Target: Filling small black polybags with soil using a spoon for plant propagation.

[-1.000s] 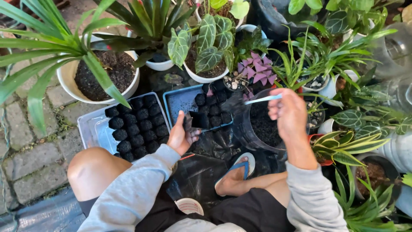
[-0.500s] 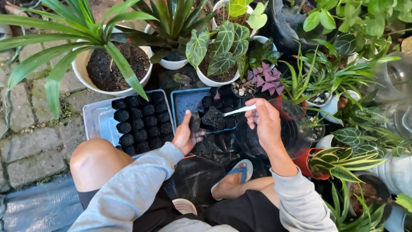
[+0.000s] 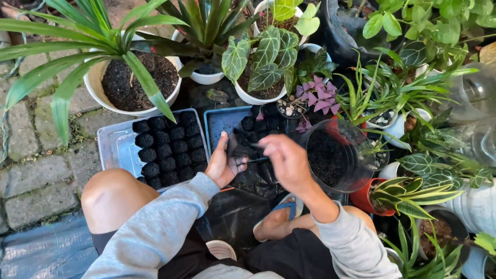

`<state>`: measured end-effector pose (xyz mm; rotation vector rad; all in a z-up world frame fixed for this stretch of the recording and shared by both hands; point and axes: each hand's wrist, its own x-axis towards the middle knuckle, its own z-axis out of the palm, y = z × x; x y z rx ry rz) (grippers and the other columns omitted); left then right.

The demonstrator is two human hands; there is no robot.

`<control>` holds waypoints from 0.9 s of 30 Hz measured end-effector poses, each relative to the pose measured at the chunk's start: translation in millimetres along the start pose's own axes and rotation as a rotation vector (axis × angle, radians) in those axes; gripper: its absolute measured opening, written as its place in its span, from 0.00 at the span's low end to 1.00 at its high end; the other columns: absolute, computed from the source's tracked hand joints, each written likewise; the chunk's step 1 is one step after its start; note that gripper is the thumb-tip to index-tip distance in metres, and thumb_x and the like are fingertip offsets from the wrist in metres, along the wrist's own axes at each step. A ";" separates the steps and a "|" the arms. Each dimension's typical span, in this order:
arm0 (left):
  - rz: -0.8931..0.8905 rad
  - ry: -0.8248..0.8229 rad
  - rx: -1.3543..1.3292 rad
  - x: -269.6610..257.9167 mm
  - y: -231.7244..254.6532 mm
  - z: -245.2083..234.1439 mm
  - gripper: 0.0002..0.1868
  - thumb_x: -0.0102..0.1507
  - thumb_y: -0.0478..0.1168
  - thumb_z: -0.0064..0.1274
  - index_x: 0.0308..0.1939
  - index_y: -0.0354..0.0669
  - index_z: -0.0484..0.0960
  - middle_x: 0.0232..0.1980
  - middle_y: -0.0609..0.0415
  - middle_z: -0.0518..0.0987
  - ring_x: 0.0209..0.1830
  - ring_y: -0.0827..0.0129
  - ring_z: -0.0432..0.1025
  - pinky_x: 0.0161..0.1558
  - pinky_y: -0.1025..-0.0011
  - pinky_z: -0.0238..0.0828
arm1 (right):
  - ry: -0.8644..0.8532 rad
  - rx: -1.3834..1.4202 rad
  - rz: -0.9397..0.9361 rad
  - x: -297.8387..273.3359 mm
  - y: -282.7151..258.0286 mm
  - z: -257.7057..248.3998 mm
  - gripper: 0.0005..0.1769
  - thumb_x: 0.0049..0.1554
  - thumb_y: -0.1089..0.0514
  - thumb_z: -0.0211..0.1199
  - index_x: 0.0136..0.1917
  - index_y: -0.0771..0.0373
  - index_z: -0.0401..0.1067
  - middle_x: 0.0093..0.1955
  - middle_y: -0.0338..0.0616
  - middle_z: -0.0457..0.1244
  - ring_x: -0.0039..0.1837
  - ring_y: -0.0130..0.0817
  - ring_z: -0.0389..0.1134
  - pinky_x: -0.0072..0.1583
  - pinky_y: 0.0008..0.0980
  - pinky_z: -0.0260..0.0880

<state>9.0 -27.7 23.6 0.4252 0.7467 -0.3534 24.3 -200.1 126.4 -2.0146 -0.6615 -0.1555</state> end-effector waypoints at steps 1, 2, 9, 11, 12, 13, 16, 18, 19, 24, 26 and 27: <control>0.002 -0.002 0.001 6.3 -0.5 -3.7 0.29 0.66 0.65 0.50 0.37 0.40 0.68 0.30 0.37 0.77 0.23 0.51 0.77 0.22 0.62 0.70 | 0.001 0.000 -0.002 -1.3 -3.5 4.7 0.09 0.63 0.61 0.57 0.45 0.59 0.78 0.45 0.46 0.72 0.45 0.43 0.74 0.50 0.37 0.75; -0.001 -0.007 -0.015 12.3 -1.9 -8.1 0.30 0.65 0.65 0.51 0.36 0.40 0.69 0.30 0.36 0.78 0.22 0.51 0.77 0.22 0.63 0.70 | -0.039 -0.067 -0.047 -3.5 -7.1 9.3 0.06 0.62 0.59 0.60 0.49 0.57 0.78 0.43 0.43 0.72 0.43 0.40 0.73 0.49 0.36 0.76; -0.004 0.000 -0.036 21.5 -0.3 -17.1 0.29 0.61 0.67 0.57 0.32 0.45 0.71 0.31 0.37 0.78 0.23 0.47 0.74 0.24 0.62 0.68 | -0.028 -0.277 -0.419 -1.0 -19.2 -0.5 0.09 0.65 0.58 0.57 0.52 0.59 0.77 0.44 0.41 0.68 0.40 0.41 0.70 0.41 0.36 0.74; -0.008 0.005 -0.049 19.4 0.2 -15.3 0.29 0.61 0.66 0.57 0.33 0.44 0.71 0.33 0.35 0.78 0.24 0.48 0.74 0.24 0.63 0.68 | -0.025 -0.243 -0.434 -5.6 -15.2 -8.6 0.09 0.65 0.59 0.55 0.52 0.59 0.77 0.43 0.40 0.68 0.39 0.38 0.69 0.40 0.35 0.74; -0.013 0.009 -0.059 18.2 0.7 -14.3 0.29 0.62 0.66 0.56 0.34 0.43 0.71 0.35 0.33 0.79 0.25 0.48 0.74 0.24 0.63 0.67 | -0.018 -0.211 -0.447 -7.4 -13.1 -12.6 0.10 0.65 0.59 0.54 0.52 0.59 0.77 0.43 0.40 0.68 0.39 0.36 0.68 0.40 0.34 0.73; -0.009 0.011 -0.063 18.6 0.8 -13.6 0.29 0.62 0.66 0.56 0.34 0.43 0.71 0.35 0.33 0.79 0.25 0.48 0.74 0.24 0.63 0.67 | -0.023 -0.207 -0.451 -5.3 -18.0 -10.9 0.10 0.65 0.59 0.54 0.52 0.59 0.77 0.43 0.40 0.68 0.39 0.36 0.68 0.40 0.34 0.73; -0.025 -0.002 -0.102 21.6 -0.8 -13.9 0.27 0.62 0.63 0.59 0.38 0.46 0.65 0.38 0.33 0.74 0.27 0.46 0.73 0.26 0.61 0.68 | -0.085 -0.256 -0.477 -1.0 -26.7 -7.5 0.09 0.65 0.58 0.55 0.49 0.59 0.76 0.41 0.41 0.68 0.38 0.38 0.69 0.39 0.35 0.73; -0.045 -0.030 -0.078 24.8 -2.3 -19.3 0.26 0.64 0.63 0.56 0.38 0.47 0.64 0.35 0.34 0.73 0.27 0.45 0.74 0.25 0.62 0.67 | -0.125 -0.293 -0.504 1.2 -25.4 -5.8 0.10 0.65 0.56 0.55 0.48 0.60 0.75 0.41 0.44 0.67 0.38 0.44 0.69 0.37 0.39 0.72; -0.046 -0.028 -0.076 22.3 -1.5 -18.2 0.26 0.64 0.63 0.56 0.38 0.47 0.64 0.35 0.34 0.73 0.27 0.45 0.74 0.25 0.62 0.67 | -0.123 -0.292 -0.501 -2.1 -21.0 -10.3 0.10 0.65 0.56 0.55 0.48 0.60 0.75 0.41 0.44 0.67 0.38 0.44 0.69 0.37 0.39 0.72; -0.017 -0.079 -0.103 27.0 1.1 -16.5 0.26 0.63 0.61 0.55 0.41 0.41 0.73 0.39 0.34 0.78 0.29 0.45 0.75 0.27 0.62 0.69 | -0.146 -0.248 -0.442 1.2 -27.1 -20.1 0.10 0.65 0.56 0.54 0.49 0.58 0.75 0.42 0.41 0.68 0.39 0.40 0.69 0.39 0.36 0.72; -0.004 -0.119 -0.104 36.9 -3.9 -25.7 0.23 0.63 0.57 0.54 0.42 0.39 0.77 0.42 0.33 0.81 0.33 0.44 0.78 0.29 0.60 0.73 | -0.171 -0.284 -0.457 -0.2 -24.7 -14.6 0.09 0.65 0.58 0.55 0.49 0.60 0.75 0.42 0.44 0.68 0.40 0.44 0.69 0.39 0.38 0.73; 0.012 -0.161 -0.106 42.3 -4.6 -29.6 0.20 0.64 0.53 0.52 0.43 0.37 0.80 0.46 0.33 0.83 0.37 0.42 0.80 0.32 0.58 0.76 | -0.197 -0.322 -0.476 0.1 -23.6 -11.5 0.08 0.64 0.59 0.56 0.48 0.62 0.74 0.42 0.47 0.68 0.40 0.47 0.70 0.40 0.40 0.73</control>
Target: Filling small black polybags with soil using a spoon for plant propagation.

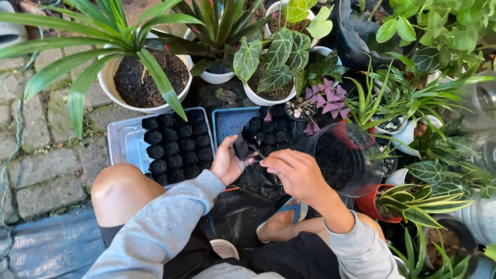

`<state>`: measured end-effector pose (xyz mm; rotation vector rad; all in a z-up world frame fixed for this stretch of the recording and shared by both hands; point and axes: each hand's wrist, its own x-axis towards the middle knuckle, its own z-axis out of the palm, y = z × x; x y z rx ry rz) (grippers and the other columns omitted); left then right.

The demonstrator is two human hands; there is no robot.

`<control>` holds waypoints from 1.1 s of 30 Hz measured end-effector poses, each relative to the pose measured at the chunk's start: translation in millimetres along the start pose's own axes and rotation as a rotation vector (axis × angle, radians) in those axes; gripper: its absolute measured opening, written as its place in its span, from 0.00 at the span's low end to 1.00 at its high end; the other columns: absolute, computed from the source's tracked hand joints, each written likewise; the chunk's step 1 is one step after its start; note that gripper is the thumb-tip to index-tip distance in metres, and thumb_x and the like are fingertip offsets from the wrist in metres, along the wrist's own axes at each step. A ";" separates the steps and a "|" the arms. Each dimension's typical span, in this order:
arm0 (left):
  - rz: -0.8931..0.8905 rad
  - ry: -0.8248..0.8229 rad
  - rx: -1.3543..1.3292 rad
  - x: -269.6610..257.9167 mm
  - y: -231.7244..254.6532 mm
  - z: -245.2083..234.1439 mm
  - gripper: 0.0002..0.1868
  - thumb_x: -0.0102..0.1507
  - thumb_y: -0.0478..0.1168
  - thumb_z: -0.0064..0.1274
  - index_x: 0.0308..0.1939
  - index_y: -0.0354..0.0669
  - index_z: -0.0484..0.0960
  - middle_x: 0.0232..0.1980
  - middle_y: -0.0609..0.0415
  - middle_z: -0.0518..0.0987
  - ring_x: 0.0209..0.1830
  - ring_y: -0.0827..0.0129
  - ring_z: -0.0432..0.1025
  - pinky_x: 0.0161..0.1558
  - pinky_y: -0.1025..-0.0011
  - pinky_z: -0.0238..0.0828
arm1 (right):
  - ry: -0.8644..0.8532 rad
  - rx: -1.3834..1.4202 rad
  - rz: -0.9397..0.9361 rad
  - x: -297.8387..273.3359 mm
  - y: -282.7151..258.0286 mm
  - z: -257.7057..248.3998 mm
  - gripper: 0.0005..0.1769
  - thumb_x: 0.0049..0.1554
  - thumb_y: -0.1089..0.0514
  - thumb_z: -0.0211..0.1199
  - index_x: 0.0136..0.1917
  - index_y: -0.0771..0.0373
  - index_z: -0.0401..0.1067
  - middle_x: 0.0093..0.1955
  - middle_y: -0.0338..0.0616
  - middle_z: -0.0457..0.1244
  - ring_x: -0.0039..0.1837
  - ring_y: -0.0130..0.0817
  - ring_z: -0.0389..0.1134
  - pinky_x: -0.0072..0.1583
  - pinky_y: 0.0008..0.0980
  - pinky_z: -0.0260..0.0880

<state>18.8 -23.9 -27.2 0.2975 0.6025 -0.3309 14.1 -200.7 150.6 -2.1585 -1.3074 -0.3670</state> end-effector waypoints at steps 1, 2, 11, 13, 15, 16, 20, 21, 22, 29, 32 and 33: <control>-0.001 -0.001 0.003 0.0 -0.5 -1.9 0.20 0.64 0.53 0.52 0.43 0.37 0.80 0.46 0.33 0.83 0.37 0.42 0.80 0.32 0.58 0.76 | 0.003 -0.001 0.002 -0.5 -1.1 -0.6 0.08 0.64 0.59 0.56 0.48 0.62 0.74 0.42 0.47 0.68 0.40 0.47 0.70 0.40 0.40 0.73; 0.019 -0.029 -0.084 -0.4 -0.9 -4.2 0.16 0.62 0.47 0.52 0.41 0.36 0.80 0.46 0.33 0.83 0.40 0.42 0.80 0.38 0.55 0.78 | 0.050 0.000 -0.013 -0.9 -2.6 -0.9 0.09 0.65 0.57 0.55 0.47 0.61 0.75 0.42 0.44 0.67 0.38 0.45 0.69 0.39 0.38 0.72; 0.166 -0.131 -0.296 -24.9 5.3 25.0 0.12 0.66 0.42 0.52 0.47 0.38 0.81 0.60 0.30 0.77 0.60 0.41 0.74 0.63 0.50 0.71 | 0.124 -0.015 -0.104 -9.1 -2.8 3.7 0.11 0.65 0.57 0.54 0.45 0.59 0.75 0.41 0.43 0.66 0.35 0.42 0.66 0.37 0.36 0.69; 0.165 -0.133 -0.315 -26.2 6.3 25.3 0.14 0.68 0.43 0.52 0.48 0.34 0.80 0.59 0.29 0.78 0.61 0.41 0.73 0.64 0.49 0.70 | 0.136 -0.017 -0.110 -9.5 -2.9 3.6 0.12 0.65 0.56 0.54 0.46 0.58 0.76 0.41 0.42 0.66 0.35 0.41 0.66 0.37 0.35 0.69; 0.128 -0.173 -0.105 -21.0 5.9 18.4 0.14 0.69 0.52 0.48 0.45 0.48 0.81 0.57 0.45 0.81 0.56 0.47 0.77 0.55 0.51 0.77 | 0.126 -0.103 -0.106 -4.9 -5.0 2.0 0.09 0.65 0.57 0.56 0.47 0.58 0.76 0.43 0.42 0.66 0.36 0.41 0.66 0.38 0.35 0.69; 0.128 -0.171 -0.108 -23.9 6.6 19.5 0.14 0.69 0.52 0.48 0.45 0.48 0.81 0.57 0.45 0.81 0.56 0.47 0.77 0.55 0.51 0.77 | 0.123 -0.102 -0.105 -5.0 -4.6 4.0 0.09 0.65 0.57 0.56 0.47 0.58 0.76 0.43 0.42 0.66 0.36 0.41 0.66 0.38 0.35 0.69; 0.119 -0.188 -0.010 -30.0 12.0 27.5 0.14 0.69 0.54 0.47 0.46 0.51 0.80 0.61 0.49 0.80 0.47 0.48 0.79 0.47 0.54 0.83 | 0.117 -0.086 -0.069 -13.3 0.6 12.0 0.09 0.65 0.57 0.55 0.47 0.59 0.76 0.44 0.43 0.67 0.36 0.42 0.67 0.38 0.35 0.69; 0.131 -0.181 -0.015 -31.4 11.1 29.2 0.14 0.69 0.53 0.47 0.48 0.50 0.79 0.61 0.49 0.80 0.43 0.49 0.80 0.46 0.56 0.84 | 0.128 -0.084 -0.061 -17.4 3.6 12.7 0.10 0.65 0.56 0.54 0.48 0.58 0.76 0.45 0.41 0.67 0.37 0.40 0.67 0.39 0.34 0.69; 0.135 -0.182 -0.018 -30.6 10.6 28.6 0.14 0.69 0.53 0.47 0.48 0.50 0.79 0.61 0.49 0.80 0.43 0.49 0.80 0.46 0.56 0.84 | 0.126 -0.082 -0.066 -11.2 1.3 11.0 0.10 0.65 0.56 0.54 0.48 0.58 0.76 0.45 0.41 0.67 0.37 0.40 0.67 0.39 0.34 0.69; 0.090 -0.168 0.090 -23.0 7.5 18.7 0.20 0.70 0.57 0.44 0.55 0.50 0.79 0.58 0.48 0.81 0.42 0.52 0.80 0.40 0.58 0.85 | 0.098 -0.083 0.005 -15.1 5.0 11.8 0.10 0.66 0.56 0.55 0.48 0.59 0.76 0.45 0.42 0.68 0.38 0.41 0.69 0.39 0.34 0.71; 0.123 -0.161 0.124 -20.5 5.5 17.9 0.22 0.71 0.57 0.43 0.56 0.48 0.79 0.56 0.48 0.82 0.41 0.55 0.80 0.38 0.60 0.85 | 0.073 -0.065 0.011 -6.0 1.1 7.7 0.11 0.66 0.55 0.54 0.48 0.60 0.76 0.45 0.43 0.69 0.39 0.42 0.69 0.40 0.36 0.72; 0.129 -0.169 0.153 -21.0 5.1 19.3 0.22 0.71 0.57 0.42 0.56 0.47 0.80 0.54 0.47 0.83 0.40 0.56 0.81 0.37 0.61 0.85 | 0.039 -0.071 0.010 -0.3 -3.2 6.1 0.11 0.66 0.56 0.55 0.47 0.61 0.76 0.44 0.45 0.69 0.38 0.45 0.70 0.39 0.38 0.72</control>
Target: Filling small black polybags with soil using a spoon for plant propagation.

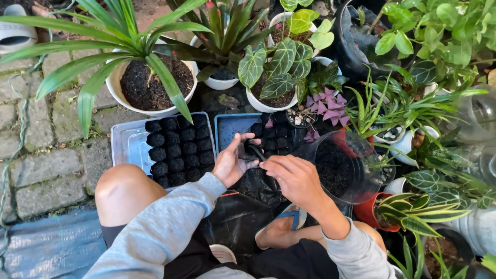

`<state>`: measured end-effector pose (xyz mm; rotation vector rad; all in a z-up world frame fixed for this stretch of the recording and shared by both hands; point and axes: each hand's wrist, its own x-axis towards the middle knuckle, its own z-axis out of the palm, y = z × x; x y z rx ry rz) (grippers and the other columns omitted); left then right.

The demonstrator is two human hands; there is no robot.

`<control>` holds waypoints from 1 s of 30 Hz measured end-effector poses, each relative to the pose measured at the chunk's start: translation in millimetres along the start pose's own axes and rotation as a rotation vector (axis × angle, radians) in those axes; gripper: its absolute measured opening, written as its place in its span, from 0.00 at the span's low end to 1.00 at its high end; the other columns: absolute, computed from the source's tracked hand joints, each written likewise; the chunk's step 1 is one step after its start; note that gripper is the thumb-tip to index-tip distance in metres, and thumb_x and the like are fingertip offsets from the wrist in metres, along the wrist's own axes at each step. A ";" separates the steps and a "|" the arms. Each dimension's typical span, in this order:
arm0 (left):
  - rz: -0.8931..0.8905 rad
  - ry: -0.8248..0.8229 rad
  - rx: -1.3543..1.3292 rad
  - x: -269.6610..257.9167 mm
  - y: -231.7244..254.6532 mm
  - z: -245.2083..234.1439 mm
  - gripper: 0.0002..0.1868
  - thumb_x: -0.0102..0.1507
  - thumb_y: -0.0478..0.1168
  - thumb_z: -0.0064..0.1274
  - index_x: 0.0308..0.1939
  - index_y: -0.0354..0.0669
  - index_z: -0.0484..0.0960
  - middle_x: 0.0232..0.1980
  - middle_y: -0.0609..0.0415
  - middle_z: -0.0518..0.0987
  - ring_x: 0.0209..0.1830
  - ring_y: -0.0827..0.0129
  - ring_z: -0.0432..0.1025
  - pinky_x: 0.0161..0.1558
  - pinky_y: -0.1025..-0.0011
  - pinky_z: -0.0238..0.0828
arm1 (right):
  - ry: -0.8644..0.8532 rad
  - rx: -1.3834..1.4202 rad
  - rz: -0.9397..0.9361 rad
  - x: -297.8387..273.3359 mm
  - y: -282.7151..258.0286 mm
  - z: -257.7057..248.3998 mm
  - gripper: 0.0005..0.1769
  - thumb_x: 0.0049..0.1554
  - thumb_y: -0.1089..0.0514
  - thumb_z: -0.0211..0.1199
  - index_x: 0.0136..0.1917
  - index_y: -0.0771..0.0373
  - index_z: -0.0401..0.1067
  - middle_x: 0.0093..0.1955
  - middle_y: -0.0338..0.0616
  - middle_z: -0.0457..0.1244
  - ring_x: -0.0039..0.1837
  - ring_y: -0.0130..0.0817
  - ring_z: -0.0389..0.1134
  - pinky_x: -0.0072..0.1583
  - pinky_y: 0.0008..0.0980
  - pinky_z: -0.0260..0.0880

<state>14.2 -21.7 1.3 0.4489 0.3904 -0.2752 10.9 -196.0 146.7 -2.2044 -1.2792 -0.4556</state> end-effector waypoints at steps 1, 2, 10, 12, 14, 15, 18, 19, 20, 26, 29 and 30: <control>-0.005 0.000 0.003 -1.2 0.3 1.8 0.22 0.71 0.57 0.42 0.56 0.47 0.80 0.54 0.47 0.83 0.40 0.56 0.81 0.37 0.61 0.85 | 0.002 -0.001 0.005 -3.4 2.0 0.8 0.11 0.66 0.56 0.55 0.47 0.61 0.76 0.44 0.45 0.69 0.38 0.45 0.70 0.39 0.38 0.72; 0.002 0.010 0.017 -3.1 1.2 3.1 0.23 0.71 0.57 0.41 0.56 0.47 0.79 0.54 0.47 0.83 0.41 0.57 0.80 0.37 0.62 0.85 | 0.005 0.002 0.013 -6.6 3.4 2.1 0.11 0.66 0.56 0.55 0.48 0.61 0.76 0.44 0.45 0.69 0.39 0.45 0.70 0.39 0.37 0.72; 0.024 0.037 0.009 -2.9 2.3 0.9 0.23 0.71 0.56 0.42 0.58 0.44 0.78 0.58 0.44 0.81 0.39 0.58 0.79 0.36 0.62 0.84 | 0.043 0.021 -0.033 -2.1 -2.4 -1.4 0.12 0.66 0.56 0.54 0.45 0.60 0.75 0.41 0.44 0.68 0.34 0.46 0.68 0.35 0.38 0.71; 0.018 0.055 -0.016 -3.7 1.8 0.8 0.22 0.72 0.55 0.42 0.59 0.44 0.77 0.58 0.44 0.80 0.38 0.57 0.79 0.36 0.62 0.84 | 0.105 0.022 -0.031 -14.1 5.2 4.4 0.12 0.66 0.54 0.53 0.48 0.57 0.76 0.42 0.40 0.67 0.35 0.39 0.68 0.37 0.34 0.71; 0.022 0.064 -0.021 -9.9 5.2 8.9 0.23 0.71 0.55 0.42 0.59 0.43 0.77 0.59 0.43 0.80 0.39 0.56 0.79 0.36 0.61 0.85 | 0.123 0.061 -0.027 -15.5 1.2 -1.1 0.13 0.66 0.54 0.52 0.48 0.57 0.76 0.41 0.39 0.67 0.35 0.38 0.67 0.37 0.33 0.71; 0.028 0.074 -0.028 -12.7 7.0 13.2 0.23 0.71 0.54 0.43 0.60 0.42 0.77 0.59 0.42 0.80 0.39 0.56 0.79 0.37 0.61 0.85 | 0.140 0.102 -0.026 -15.5 0.1 -4.1 0.13 0.66 0.54 0.51 0.48 0.57 0.76 0.41 0.38 0.67 0.34 0.36 0.67 0.36 0.33 0.71; 0.013 0.030 -0.038 -5.8 3.8 2.0 0.23 0.72 0.55 0.41 0.59 0.43 0.77 0.58 0.41 0.80 0.42 0.51 0.80 0.35 0.59 0.84 | 0.060 0.083 -0.065 0.2 -8.6 -4.2 0.12 0.66 0.57 0.53 0.44 0.60 0.74 0.40 0.43 0.67 0.34 0.44 0.67 0.36 0.35 0.70; 0.010 0.029 -0.033 -3.0 2.4 -0.4 0.23 0.72 0.55 0.41 0.59 0.43 0.77 0.58 0.41 0.80 0.42 0.51 0.80 0.35 0.59 0.84 | 0.064 0.081 -0.062 -4.6 -3.8 -2.7 0.12 0.66 0.57 0.53 0.44 0.60 0.74 0.40 0.43 0.67 0.34 0.44 0.67 0.36 0.35 0.70; 0.007 0.029 -0.039 -1.2 0.3 -3.2 0.23 0.72 0.55 0.41 0.59 0.43 0.77 0.58 0.40 0.80 0.40 0.51 0.81 0.36 0.59 0.84 | 0.080 0.072 -0.043 -10.2 0.0 -1.3 0.12 0.66 0.55 0.53 0.45 0.59 0.75 0.41 0.42 0.67 0.35 0.42 0.68 0.37 0.35 0.70; -0.024 0.014 -0.043 1.2 -7.6 -9.6 0.24 0.71 0.56 0.42 0.59 0.42 0.78 0.57 0.39 0.81 0.36 0.51 0.81 0.36 0.58 0.85 | 0.086 0.009 -0.008 -3.5 4.3 -4.7 0.11 0.66 0.55 0.55 0.44 0.57 0.74 0.42 0.40 0.67 0.36 0.41 0.68 0.38 0.34 0.70; -0.027 0.025 -0.036 3.1 -10.0 -12.6 0.24 0.71 0.55 0.43 0.60 0.41 0.78 0.56 0.37 0.81 0.36 0.51 0.81 0.36 0.58 0.85 | 0.129 0.061 0.015 -13.0 5.0 -4.0 0.11 0.65 0.55 0.54 0.46 0.56 0.75 0.41 0.38 0.67 0.36 0.38 0.68 0.38 0.33 0.70; -0.010 0.032 -0.029 3.4 -11.4 -13.4 0.25 0.71 0.55 0.43 0.61 0.40 0.77 0.56 0.37 0.81 0.36 0.51 0.81 0.36 0.59 0.85 | 0.146 0.124 0.011 -15.9 6.4 -4.6 0.10 0.65 0.55 0.54 0.47 0.55 0.75 0.41 0.38 0.67 0.35 0.37 0.67 0.38 0.34 0.70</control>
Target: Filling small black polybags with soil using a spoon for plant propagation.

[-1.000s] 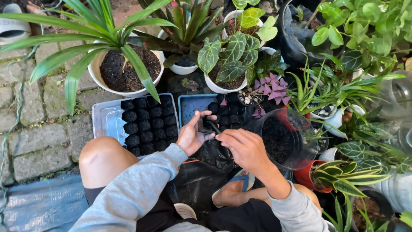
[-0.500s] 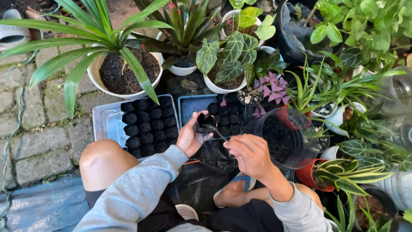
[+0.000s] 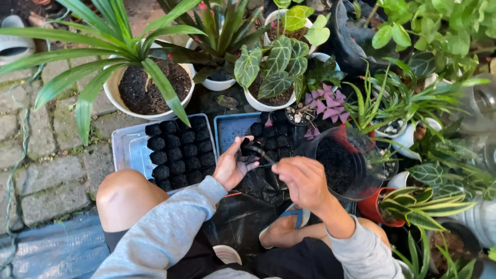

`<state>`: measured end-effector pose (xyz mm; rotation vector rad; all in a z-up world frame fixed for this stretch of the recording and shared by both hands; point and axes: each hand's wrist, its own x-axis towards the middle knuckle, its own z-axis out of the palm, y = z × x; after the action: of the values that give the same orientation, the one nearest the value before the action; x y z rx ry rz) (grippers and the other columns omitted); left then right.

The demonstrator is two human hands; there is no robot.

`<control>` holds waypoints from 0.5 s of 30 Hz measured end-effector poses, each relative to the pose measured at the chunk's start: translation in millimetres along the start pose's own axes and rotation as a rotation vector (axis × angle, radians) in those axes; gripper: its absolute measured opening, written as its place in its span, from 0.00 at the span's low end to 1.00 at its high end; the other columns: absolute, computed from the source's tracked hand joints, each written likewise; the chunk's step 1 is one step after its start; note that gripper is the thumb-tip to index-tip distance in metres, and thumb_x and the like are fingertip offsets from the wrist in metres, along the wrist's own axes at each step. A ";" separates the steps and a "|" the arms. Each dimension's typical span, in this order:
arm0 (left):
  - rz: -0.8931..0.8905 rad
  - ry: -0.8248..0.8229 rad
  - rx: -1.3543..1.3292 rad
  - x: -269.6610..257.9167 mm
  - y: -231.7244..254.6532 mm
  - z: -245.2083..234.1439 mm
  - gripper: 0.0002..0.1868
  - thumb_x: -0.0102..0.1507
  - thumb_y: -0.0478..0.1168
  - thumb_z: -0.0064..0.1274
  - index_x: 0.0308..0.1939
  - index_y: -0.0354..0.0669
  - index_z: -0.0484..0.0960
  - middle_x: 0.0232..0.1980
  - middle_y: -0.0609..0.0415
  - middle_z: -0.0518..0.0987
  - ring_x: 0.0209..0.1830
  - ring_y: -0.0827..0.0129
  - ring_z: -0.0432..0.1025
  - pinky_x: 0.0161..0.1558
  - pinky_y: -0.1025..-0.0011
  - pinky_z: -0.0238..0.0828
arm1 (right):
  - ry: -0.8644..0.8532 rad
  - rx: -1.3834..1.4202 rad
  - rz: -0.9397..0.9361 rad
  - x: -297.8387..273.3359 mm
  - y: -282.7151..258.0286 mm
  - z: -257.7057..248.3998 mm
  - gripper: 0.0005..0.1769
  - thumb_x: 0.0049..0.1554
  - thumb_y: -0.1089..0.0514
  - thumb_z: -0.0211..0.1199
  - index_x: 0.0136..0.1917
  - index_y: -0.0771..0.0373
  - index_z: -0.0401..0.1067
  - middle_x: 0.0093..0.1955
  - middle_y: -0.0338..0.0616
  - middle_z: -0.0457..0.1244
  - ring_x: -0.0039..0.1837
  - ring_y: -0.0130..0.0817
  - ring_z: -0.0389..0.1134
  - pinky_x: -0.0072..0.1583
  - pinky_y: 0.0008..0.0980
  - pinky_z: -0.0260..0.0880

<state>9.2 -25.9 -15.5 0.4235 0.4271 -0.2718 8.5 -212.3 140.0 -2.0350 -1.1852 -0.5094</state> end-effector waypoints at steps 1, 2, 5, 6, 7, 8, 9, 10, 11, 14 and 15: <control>0.009 0.002 -0.007 -1.3 2.1 3.2 0.25 0.71 0.55 0.43 0.61 0.40 0.77 0.56 0.37 0.81 0.36 0.51 0.81 0.36 0.59 0.85 | -0.006 0.005 -0.008 4.0 -2.2 1.8 0.10 0.65 0.55 0.54 0.47 0.55 0.75 0.41 0.38 0.67 0.35 0.37 0.67 0.38 0.34 0.70; 0.010 -0.004 -0.010 -3.0 4.8 5.9 0.24 0.71 0.54 0.43 0.60 0.41 0.78 0.56 0.38 0.81 0.39 0.50 0.81 0.36 0.59 0.85 | -0.042 -0.022 -0.031 6.6 -6.1 4.3 0.11 0.65 0.54 0.54 0.46 0.56 0.75 0.41 0.39 0.67 0.35 0.38 0.67 0.37 0.34 0.70; 0.015 -0.007 -0.009 -6.6 9.1 11.7 0.23 0.71 0.54 0.42 0.60 0.41 0.78 0.57 0.38 0.80 0.39 0.50 0.81 0.35 0.59 0.85 | -0.060 -0.060 -0.044 3.1 -3.4 8.7 0.11 0.65 0.54 0.55 0.45 0.57 0.75 0.41 0.40 0.67 0.34 0.41 0.68 0.37 0.35 0.70; 0.020 -0.002 -0.013 -8.3 8.2 13.1 0.24 0.71 0.53 0.43 0.60 0.40 0.77 0.58 0.37 0.80 0.37 0.51 0.81 0.36 0.59 0.85 | -0.052 -0.070 -0.037 -0.6 -0.7 8.8 0.11 0.65 0.55 0.55 0.45 0.58 0.75 0.42 0.41 0.68 0.35 0.42 0.68 0.37 0.36 0.70; 0.015 -0.003 -0.012 -9.0 7.2 11.6 0.24 0.71 0.53 0.43 0.60 0.40 0.77 0.58 0.37 0.80 0.37 0.51 0.81 0.36 0.59 0.85 | -0.052 -0.072 -0.033 1.3 -3.4 8.4 0.11 0.65 0.55 0.55 0.45 0.58 0.75 0.42 0.41 0.68 0.35 0.42 0.68 0.37 0.36 0.70; 0.018 -0.007 -0.011 -7.8 7.1 11.0 0.23 0.71 0.54 0.43 0.60 0.41 0.77 0.57 0.37 0.80 0.37 0.51 0.81 0.36 0.59 0.85 | -0.058 -0.084 -0.022 5.3 -3.2 7.7 0.11 0.65 0.55 0.55 0.45 0.59 0.75 0.41 0.42 0.68 0.35 0.42 0.68 0.37 0.35 0.70; 0.022 -0.011 -0.010 -6.8 7.1 10.4 0.23 0.71 0.54 0.43 0.60 0.42 0.77 0.57 0.37 0.80 0.37 0.50 0.81 0.36 0.59 0.85 | -0.064 -0.096 -0.012 9.2 -3.3 7.0 0.11 0.66 0.56 0.55 0.45 0.60 0.75 0.41 0.43 0.68 0.35 0.42 0.68 0.37 0.35 0.70; 0.022 -0.011 -0.009 -4.0 5.9 6.3 0.23 0.71 0.54 0.43 0.60 0.42 0.77 0.57 0.37 0.80 0.37 0.50 0.81 0.36 0.59 0.85 | -0.063 -0.095 -0.012 7.6 -1.1 7.6 0.11 0.66 0.56 0.55 0.45 0.60 0.75 0.41 0.43 0.68 0.35 0.42 0.68 0.37 0.35 0.70; 0.023 0.006 -0.014 -0.8 4.5 2.4 0.23 0.71 0.54 0.44 0.61 0.42 0.78 0.55 0.37 0.80 0.38 0.49 0.80 0.36 0.58 0.85 | -0.029 -0.093 -0.016 6.0 1.4 8.0 0.11 0.65 0.55 0.55 0.45 0.59 0.76 0.41 0.42 0.68 0.35 0.41 0.68 0.37 0.34 0.70; 0.014 0.020 -0.010 -3.4 4.1 2.2 0.23 0.71 0.53 0.44 0.62 0.42 0.78 0.53 0.37 0.80 0.38 0.47 0.80 0.37 0.56 0.86 | 0.013 -0.082 -0.022 1.4 -2.0 9.1 0.12 0.65 0.54 0.55 0.46 0.58 0.76 0.42 0.41 0.69 0.35 0.41 0.68 0.37 0.34 0.70; 0.019 0.017 -0.010 -4.6 5.7 5.1 0.24 0.71 0.53 0.43 0.62 0.41 0.78 0.53 0.36 0.80 0.39 0.46 0.80 0.38 0.55 0.86 | 0.015 -0.067 -0.040 2.2 -2.7 9.3 0.12 0.65 0.53 0.55 0.46 0.57 0.76 0.42 0.42 0.69 0.35 0.41 0.68 0.37 0.35 0.70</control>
<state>8.8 -22.4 -7.3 0.4200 0.4404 -0.2481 7.1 -203.2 136.2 -2.0640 -1.2166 -0.5895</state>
